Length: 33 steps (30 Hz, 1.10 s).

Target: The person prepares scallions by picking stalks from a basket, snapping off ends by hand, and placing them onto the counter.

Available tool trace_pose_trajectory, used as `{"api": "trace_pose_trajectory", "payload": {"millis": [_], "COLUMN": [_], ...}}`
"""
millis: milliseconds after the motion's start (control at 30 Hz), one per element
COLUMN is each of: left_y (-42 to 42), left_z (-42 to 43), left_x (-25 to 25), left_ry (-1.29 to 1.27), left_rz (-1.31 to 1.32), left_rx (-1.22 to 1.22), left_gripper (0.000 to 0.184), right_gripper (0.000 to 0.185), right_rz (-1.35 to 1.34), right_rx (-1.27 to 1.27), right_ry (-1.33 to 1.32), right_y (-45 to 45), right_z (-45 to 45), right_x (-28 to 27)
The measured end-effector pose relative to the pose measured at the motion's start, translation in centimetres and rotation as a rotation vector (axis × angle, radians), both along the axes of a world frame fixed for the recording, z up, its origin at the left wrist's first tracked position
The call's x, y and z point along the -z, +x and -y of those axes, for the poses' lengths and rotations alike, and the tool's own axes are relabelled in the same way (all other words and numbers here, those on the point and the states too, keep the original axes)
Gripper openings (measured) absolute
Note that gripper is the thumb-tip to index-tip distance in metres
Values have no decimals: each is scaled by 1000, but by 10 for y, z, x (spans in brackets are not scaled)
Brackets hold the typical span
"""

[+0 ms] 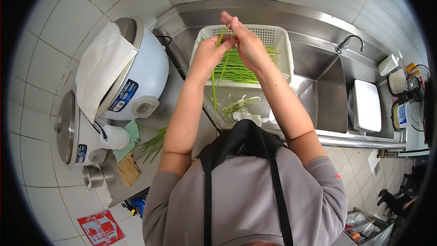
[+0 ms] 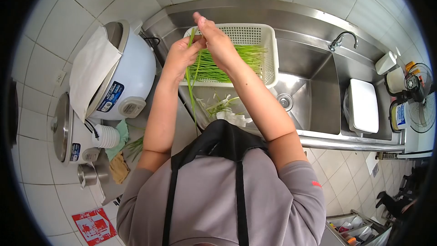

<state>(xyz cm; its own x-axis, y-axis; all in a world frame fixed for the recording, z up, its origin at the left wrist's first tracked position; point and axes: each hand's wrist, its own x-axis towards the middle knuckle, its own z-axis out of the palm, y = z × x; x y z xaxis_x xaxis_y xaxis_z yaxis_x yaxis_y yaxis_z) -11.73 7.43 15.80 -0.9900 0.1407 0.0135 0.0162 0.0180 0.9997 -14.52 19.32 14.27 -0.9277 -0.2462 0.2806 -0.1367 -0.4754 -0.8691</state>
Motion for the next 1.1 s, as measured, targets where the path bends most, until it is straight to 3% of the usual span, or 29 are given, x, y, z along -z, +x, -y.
{"api": "trace_pose_trajectory", "payload": {"millis": [33,133,167,267,367,567,967,1100], "left_y": [-2,-11,-12,-20,-22,-20,-7,4], "left_z": [2,11,11,18,30,43,60,56], "left_x": [-1,-10,-14,-28,-36,-40,-52,-53], "left_ry": [43,208,235,278,341,333,465,508], "left_rz": [-19,-61,-92,-218,-283,-363,-490,-519], "left_rx": [-3,-19,-90,-188,-245,-357,-537,-581], "left_gripper": [25,24,24,29,31,29,27,28], "right_gripper": [55,56,44,33,22,18,14,13], "right_rz": [-19,-15,11,-21,19,28,2,219], "right_rx": [66,-150,-198,-366,-354,-389,-254,-256], "right_ry": [3,42,106,374,391,244,348,24], "right_y": [-1,7,12,27,30,41,48,43], "right_z": [2,-1,0,0,0,-7,-20,-13], "right_x": [4,15,22,45,77,80,76,88]}}
